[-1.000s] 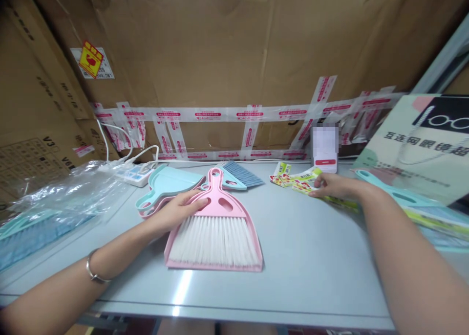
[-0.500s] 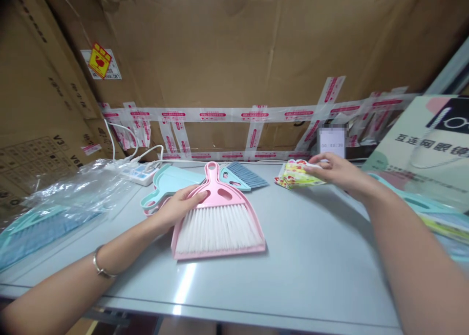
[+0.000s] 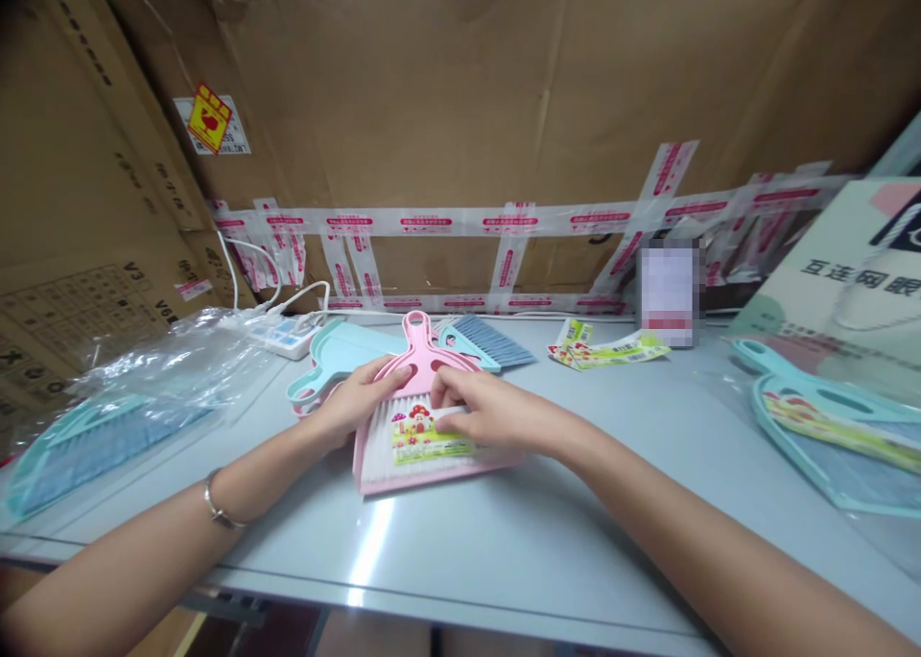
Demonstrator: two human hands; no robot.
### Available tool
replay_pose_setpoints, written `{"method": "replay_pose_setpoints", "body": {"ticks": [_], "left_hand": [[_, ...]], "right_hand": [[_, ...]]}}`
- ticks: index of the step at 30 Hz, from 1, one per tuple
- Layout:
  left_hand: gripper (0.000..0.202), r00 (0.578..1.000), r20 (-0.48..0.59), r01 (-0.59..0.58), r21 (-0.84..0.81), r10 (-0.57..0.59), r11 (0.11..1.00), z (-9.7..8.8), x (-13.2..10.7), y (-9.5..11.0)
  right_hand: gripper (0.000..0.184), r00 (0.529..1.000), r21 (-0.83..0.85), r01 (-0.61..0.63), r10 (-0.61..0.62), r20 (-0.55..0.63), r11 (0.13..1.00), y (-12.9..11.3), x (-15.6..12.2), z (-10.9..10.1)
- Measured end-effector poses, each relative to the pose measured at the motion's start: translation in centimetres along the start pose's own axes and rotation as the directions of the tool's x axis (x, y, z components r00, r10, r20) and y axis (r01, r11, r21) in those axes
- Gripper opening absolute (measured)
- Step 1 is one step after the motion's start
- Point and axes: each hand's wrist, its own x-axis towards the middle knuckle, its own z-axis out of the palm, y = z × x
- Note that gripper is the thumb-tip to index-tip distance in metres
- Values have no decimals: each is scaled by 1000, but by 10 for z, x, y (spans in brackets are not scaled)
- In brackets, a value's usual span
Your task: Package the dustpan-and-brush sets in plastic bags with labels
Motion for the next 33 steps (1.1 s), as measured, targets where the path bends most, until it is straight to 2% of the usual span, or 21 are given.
{"method": "replay_pose_setpoints", "body": {"ticks": [4,8,10,14,20,26,27,28,29,30,31,32,33], "left_hand": [[39,1000,2,3,-51,-3,999,-1,2,-3],[45,999,32,24,-110,-20,994,-3,3,-3],[49,998,59,29,-86,-24,996,-4,2,-2],[57,998,56,18,5,-18,1000,-6,2,0],[69,992,119,50,-36,-45,998,-8,3,2],[72,991,127,42,48,-48,998,-8,-3,6],[72,992,117,33,42,-38,999,-8,-3,7],[71,994,111,18,20,-20,1000,-9,-4,9],[69,994,113,1,-15,1,1000,-11,-4,10],[66,993,115,-20,-57,26,998,-12,-4,13],[63,992,110,-43,-103,54,994,-13,-4,15],[60,993,91,-67,-149,81,987,-14,-4,18],[57,993,57,-92,-192,104,977,-15,-4,20]], "right_hand": [[5,993,-104,54,-64,-95,993,6,10,6],[8,966,-98,123,-142,-217,988,10,15,10],[9,954,-100,131,-153,-257,986,11,17,11],[10,941,-124,163,-192,-277,979,11,18,11],[15,936,-105,149,-174,-307,983,12,18,12],[13,920,-142,167,-206,-333,976,12,15,13],[16,897,-182,167,-226,-381,969,12,12,13],[22,850,-225,160,-250,-463,961,13,10,12],[32,770,-255,143,-269,-579,956,14,6,11],[44,653,-247,118,-263,-711,962,15,3,9],[55,515,-190,105,-217,-829,976,16,0,8],[64,390,-83,125,-126,-912,989,16,-2,8],[70,326,72,186,8,-945,980,16,-2,8]]}}
